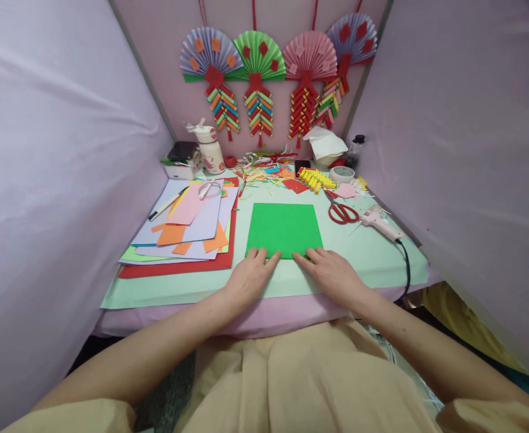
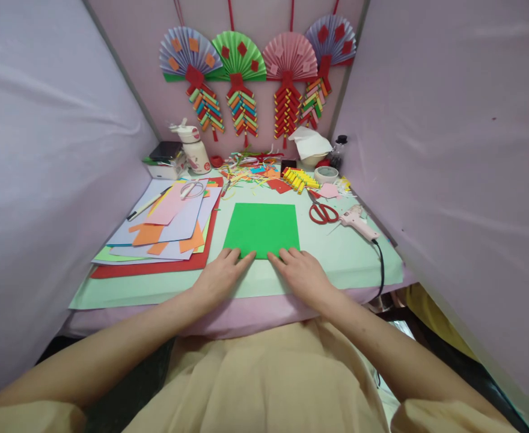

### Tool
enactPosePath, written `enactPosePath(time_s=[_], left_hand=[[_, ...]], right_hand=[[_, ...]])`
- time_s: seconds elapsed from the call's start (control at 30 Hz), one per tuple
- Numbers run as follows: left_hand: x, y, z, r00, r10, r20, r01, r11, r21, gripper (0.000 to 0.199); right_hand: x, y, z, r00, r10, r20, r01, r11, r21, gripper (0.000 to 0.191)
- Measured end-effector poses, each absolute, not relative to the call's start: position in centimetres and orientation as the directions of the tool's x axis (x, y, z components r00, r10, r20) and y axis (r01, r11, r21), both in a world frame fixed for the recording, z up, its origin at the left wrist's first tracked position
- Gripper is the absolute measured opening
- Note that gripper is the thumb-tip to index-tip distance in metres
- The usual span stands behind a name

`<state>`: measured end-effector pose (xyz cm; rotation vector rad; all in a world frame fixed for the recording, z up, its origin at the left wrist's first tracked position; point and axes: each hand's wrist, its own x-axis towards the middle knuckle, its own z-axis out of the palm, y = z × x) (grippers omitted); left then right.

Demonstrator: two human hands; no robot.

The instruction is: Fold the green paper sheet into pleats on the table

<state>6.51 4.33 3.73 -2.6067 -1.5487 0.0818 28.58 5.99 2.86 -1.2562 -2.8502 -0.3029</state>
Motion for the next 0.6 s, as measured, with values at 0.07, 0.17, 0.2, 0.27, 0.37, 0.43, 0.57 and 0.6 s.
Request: enactPosePath(time_s=[0.07,0.17,0.2,0.27,0.37,0.43,0.57,0.6], left_hand=[[6.7,4.1,3.5,0.473,0.881,0.023,0.875,-0.467,-0.127,0.052],[6.8,3.9,3.4,0.486,0.873,0.034,0.867,-0.477,-0.146,0.051],[6.8,3.9,3.4,0.493,0.869,0.035,0.863,-0.483,-0.148,0.050],[6.7,3.9,3.4,0.498,0.866,0.037,0.861,-0.490,-0.135,0.050],[7.0,3.9,3.4,0.486,0.870,0.081,0.873,-0.478,-0.100,0.048],[7.6,3.9,3.2,0.484,0.866,0.129,0.875,-0.475,-0.091,0.041],[9.0,3.8,2.5,0.539,0.828,0.153,0.842,-0.531,-0.093,0.033],[9.2,3.7,2.3,0.548,0.820,0.164,0.837,-0.540,-0.091,0.036]], right_hand=[[28.4,5.8,2.8,-0.659,0.749,0.075,0.748,0.642,0.168,0.047],[28.1,5.5,2.8,-0.641,0.765,0.055,0.761,0.625,0.173,0.047],[28.1,5.5,2.9,-0.639,0.767,0.051,0.762,0.623,0.178,0.047],[27.9,5.4,3.0,-0.634,0.772,0.050,0.764,0.616,0.191,0.047],[27.3,5.4,3.3,-0.627,0.777,0.055,0.769,0.605,0.207,0.041],[26.6,5.4,3.4,-0.624,0.779,0.058,0.771,0.602,0.208,0.032],[25.3,4.8,3.0,-0.575,0.808,0.129,0.816,0.556,0.158,0.034],[25.1,4.6,2.8,-0.558,0.817,0.148,0.829,0.541,0.140,0.037]])
